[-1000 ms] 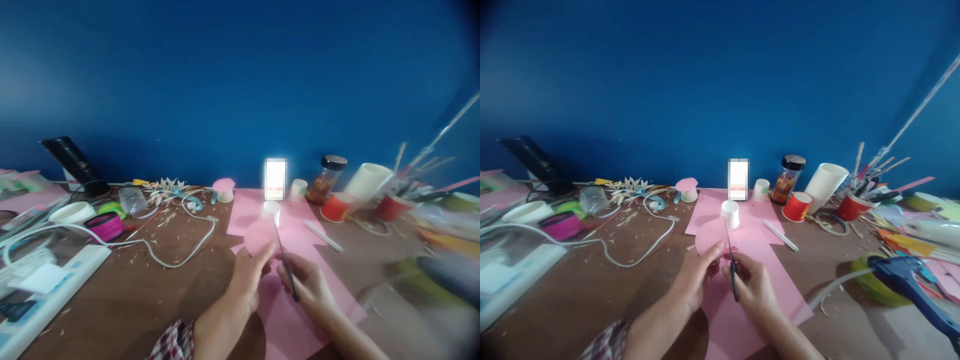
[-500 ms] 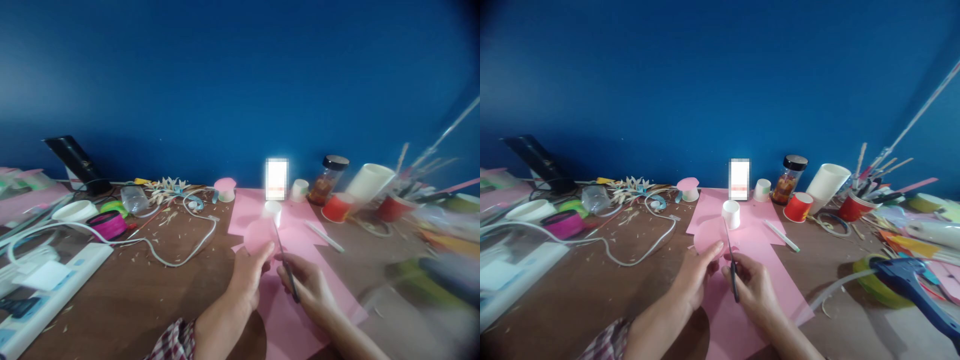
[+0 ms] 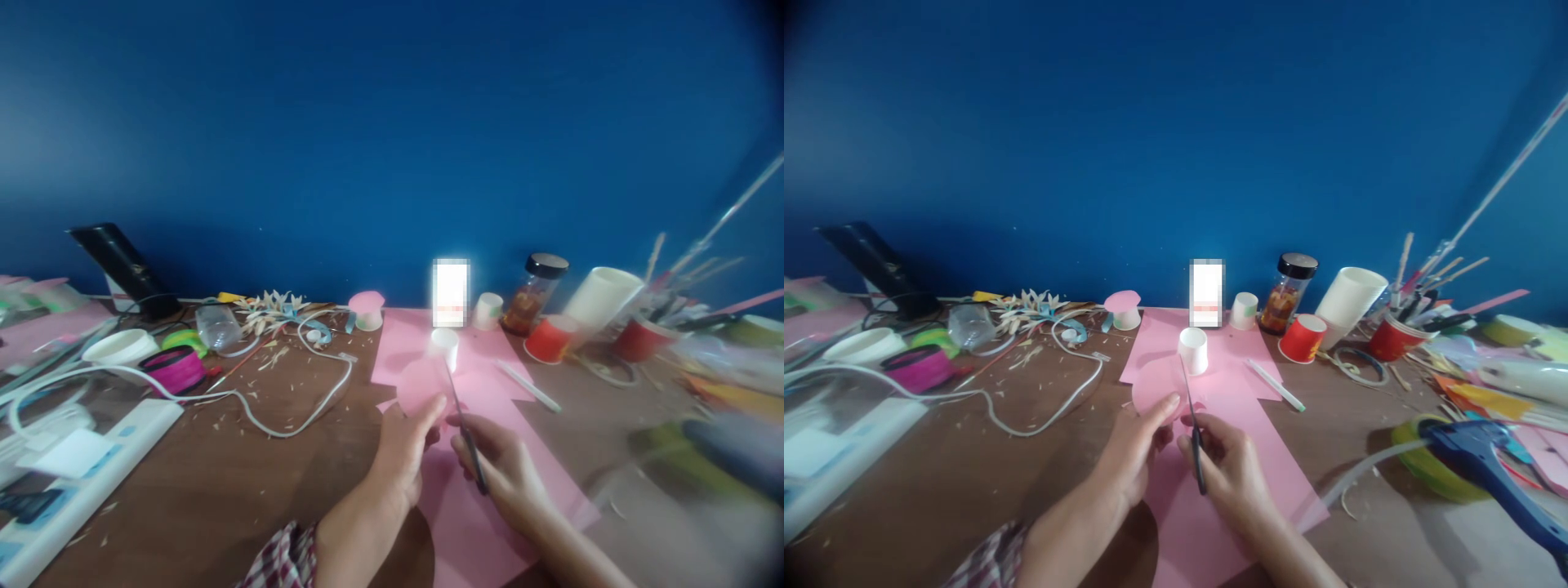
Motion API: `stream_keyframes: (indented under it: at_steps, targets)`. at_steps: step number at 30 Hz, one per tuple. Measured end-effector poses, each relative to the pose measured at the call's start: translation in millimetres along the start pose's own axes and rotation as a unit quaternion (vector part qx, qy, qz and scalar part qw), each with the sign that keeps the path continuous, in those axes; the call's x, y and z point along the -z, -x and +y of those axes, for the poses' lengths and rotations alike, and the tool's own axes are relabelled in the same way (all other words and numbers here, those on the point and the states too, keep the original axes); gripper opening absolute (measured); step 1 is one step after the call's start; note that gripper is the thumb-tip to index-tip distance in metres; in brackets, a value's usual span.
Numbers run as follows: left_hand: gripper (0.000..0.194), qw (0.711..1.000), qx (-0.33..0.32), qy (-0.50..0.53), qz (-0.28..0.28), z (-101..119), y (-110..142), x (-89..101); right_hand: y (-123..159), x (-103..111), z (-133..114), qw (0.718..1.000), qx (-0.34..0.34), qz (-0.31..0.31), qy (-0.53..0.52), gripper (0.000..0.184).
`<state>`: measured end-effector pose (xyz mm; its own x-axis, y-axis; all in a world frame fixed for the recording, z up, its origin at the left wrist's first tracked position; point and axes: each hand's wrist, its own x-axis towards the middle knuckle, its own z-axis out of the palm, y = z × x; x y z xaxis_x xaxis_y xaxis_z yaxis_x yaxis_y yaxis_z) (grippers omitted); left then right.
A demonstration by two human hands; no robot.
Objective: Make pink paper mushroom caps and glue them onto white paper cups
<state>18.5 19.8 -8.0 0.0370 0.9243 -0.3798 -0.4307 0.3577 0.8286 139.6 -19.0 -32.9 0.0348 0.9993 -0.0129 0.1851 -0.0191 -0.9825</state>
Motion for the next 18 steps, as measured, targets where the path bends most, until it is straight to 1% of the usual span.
stream_keyframes:
  at_steps: [7, 12, 18]
  targets:
    - [0.027, 1.0, 0.001, 0.012, -0.003, -2, -3, 1.1, 0, 0, 1, 1.0, -0.003, 0.004, -0.001, 0.044]
    - [0.028, 1.0, -0.001, 0.007, -0.022, -7, -7, 6.8, 0, 0, -2, 1.0, -0.004, 0.006, 0.001, 0.047]
    - [0.028, 0.999, 0.001, 0.015, -0.028, -11, -9, 9.9, 3, -4, -11, 0.999, -0.013, 0.036, -0.013, 0.05]
